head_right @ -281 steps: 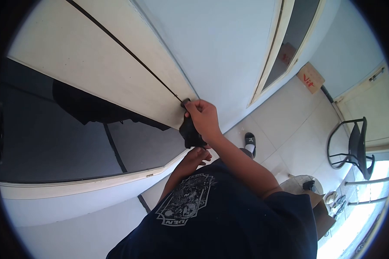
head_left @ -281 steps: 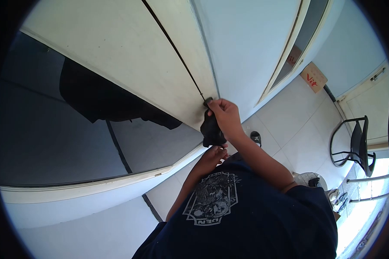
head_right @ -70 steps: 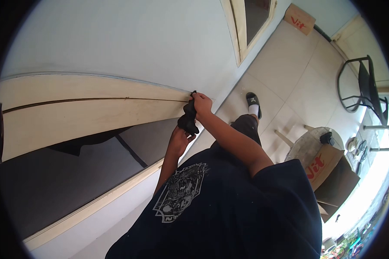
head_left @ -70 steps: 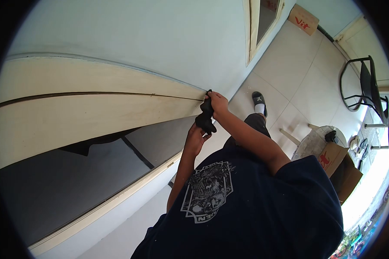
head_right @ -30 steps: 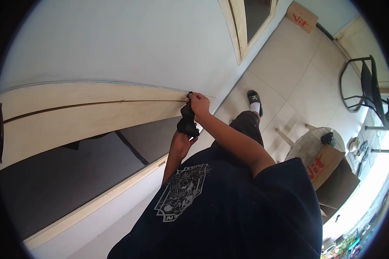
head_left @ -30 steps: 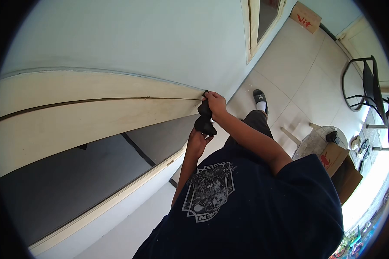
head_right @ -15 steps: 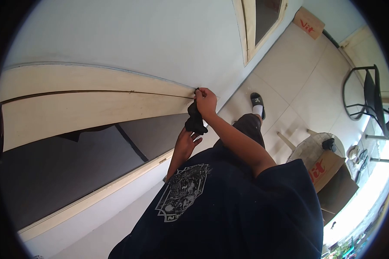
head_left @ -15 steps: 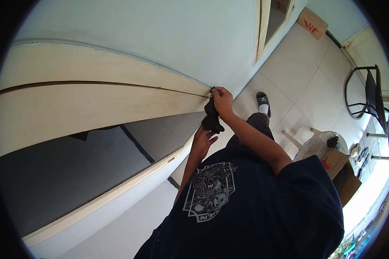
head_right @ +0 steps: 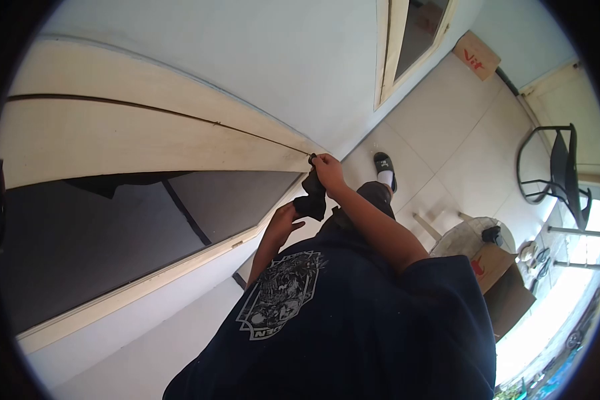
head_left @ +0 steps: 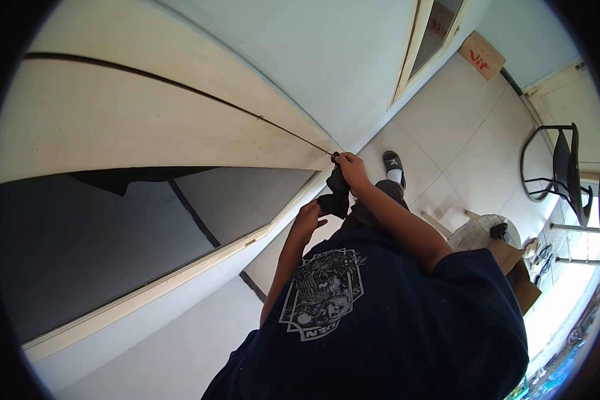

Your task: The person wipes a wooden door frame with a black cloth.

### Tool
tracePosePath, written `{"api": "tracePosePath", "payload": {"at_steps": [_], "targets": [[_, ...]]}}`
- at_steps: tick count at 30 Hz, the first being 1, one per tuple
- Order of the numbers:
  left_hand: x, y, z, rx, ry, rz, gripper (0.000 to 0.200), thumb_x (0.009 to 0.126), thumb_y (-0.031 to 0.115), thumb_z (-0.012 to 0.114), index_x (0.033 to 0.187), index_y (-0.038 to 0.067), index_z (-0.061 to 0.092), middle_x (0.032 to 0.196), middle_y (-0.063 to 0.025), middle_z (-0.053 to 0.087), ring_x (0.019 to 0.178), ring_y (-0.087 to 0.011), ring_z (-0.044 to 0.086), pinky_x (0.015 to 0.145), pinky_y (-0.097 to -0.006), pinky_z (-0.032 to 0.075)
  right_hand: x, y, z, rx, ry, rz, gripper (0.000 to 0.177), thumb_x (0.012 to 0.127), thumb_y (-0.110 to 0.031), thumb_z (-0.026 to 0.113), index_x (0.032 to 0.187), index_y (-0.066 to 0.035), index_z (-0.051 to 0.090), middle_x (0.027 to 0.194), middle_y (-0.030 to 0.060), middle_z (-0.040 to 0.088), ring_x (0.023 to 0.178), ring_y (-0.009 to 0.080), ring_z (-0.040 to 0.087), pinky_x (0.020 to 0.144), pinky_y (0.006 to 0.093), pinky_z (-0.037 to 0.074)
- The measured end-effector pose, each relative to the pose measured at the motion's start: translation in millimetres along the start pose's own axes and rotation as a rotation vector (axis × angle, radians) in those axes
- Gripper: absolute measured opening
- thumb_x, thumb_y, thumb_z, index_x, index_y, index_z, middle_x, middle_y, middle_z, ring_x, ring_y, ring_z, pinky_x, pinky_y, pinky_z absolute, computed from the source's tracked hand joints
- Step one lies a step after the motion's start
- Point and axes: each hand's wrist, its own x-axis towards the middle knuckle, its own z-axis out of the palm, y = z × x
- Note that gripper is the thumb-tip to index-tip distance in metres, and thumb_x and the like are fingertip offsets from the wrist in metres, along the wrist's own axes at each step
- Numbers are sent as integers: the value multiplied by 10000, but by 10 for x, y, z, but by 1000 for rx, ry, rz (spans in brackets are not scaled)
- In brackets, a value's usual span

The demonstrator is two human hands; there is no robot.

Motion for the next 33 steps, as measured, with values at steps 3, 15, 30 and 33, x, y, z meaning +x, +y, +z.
{"api": "tracePosePath", "payload": {"at_steps": [3,15,30,33], "targets": [[141,-60,-34,-71,31,31,382,1016,273,449,1326,67,536,1237,-72,626,1182,-201,603,952,-372,494,120,-187,116,180,22,3,165,924,-162,621,969,-6,651,793,63,653,700,148,616,648,291,521],[126,-66,159,-226,-7,55,348,983,243,510,1297,95,542,1220,-60,620,1169,-206,609,934,-380,473,381,-269,163,283,-70,88,159,951,-150,610,1013,-3,615,846,76,630,720,195,637,661,354,588],[355,-38,464,-257,371,100,441,958,256,505,1363,93,448,1195,-101,634,1102,-234,601,901,-411,466,25,-602,-93,-86,-184,-190,208,959,-171,642,1070,5,644,805,51,670,734,113,611,701,253,502],[351,-5,559,-194,656,162,484,984,305,473,1402,61,462,1180,-118,657,1088,-246,617,881,-387,469,-65,-692,-305,-238,-340,-123,230,966,-163,645,1135,-7,637,868,42,675,763,91,611,715,227,501]]}}
